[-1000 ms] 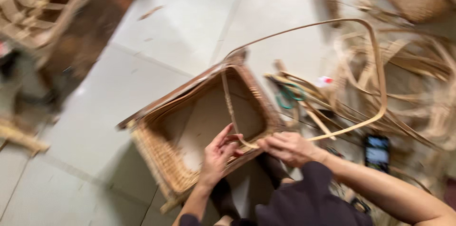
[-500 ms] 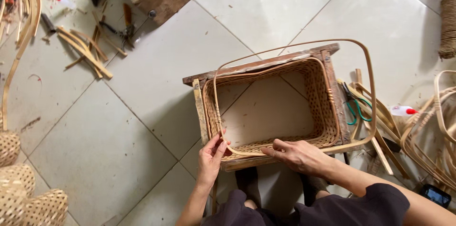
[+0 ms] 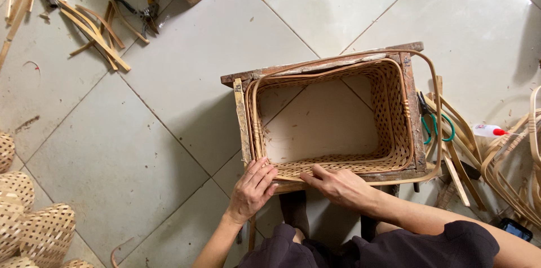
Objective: The person weaves a basket by fitting a pre-woven body into a wooden mold, then securing the rim with thin strips. They use scissors to trim excess material and a hammer to tap the strips into place.
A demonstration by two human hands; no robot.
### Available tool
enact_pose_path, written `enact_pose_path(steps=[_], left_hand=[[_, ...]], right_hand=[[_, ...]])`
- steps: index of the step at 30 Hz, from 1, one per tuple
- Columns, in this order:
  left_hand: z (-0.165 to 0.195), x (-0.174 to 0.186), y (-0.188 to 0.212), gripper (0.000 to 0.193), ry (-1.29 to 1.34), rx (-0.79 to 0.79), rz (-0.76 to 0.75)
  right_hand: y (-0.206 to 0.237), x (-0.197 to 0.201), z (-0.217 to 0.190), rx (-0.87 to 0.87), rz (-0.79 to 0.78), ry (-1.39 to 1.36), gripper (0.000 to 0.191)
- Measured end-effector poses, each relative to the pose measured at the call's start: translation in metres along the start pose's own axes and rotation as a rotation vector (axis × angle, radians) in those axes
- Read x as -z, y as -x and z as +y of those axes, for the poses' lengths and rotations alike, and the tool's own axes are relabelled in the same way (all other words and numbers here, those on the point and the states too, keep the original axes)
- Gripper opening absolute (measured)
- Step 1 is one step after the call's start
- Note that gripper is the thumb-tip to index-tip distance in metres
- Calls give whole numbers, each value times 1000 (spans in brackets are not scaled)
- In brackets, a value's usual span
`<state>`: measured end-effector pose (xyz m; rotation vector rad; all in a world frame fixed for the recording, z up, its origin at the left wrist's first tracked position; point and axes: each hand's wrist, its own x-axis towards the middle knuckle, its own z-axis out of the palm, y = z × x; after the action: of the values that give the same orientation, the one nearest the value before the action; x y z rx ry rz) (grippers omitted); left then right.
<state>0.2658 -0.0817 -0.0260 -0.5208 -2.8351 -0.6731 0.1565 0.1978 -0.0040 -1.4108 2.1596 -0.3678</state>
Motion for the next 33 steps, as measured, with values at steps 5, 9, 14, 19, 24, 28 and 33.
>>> enact_pose_path(steps=[5,9,14,19,24,28,33], left_hand=[[1,6,0,37,-6,50,-3],[1,7,-2,61,3,16,-39],[3,-2,3,64,-136,7,-86],[3,-16,15,63,-206,17,-112],[1,-23,23,58,-205,18,-85],[0,-21,26,58,-172,25,-106],[6,-18,28,53,-141,55,-110]], right_hand=[[-13,-3,2,100,89,47,65],[-26,3,27,269,155,-72,59],[-30,19,36,160,-31,-679,43],[-30,32,32,-22,-246,-771,41],[-31,17,39,70,-170,-788,41],[-29,5,33,72,-99,-700,38],[24,68,73,-239,258,-365,31]])
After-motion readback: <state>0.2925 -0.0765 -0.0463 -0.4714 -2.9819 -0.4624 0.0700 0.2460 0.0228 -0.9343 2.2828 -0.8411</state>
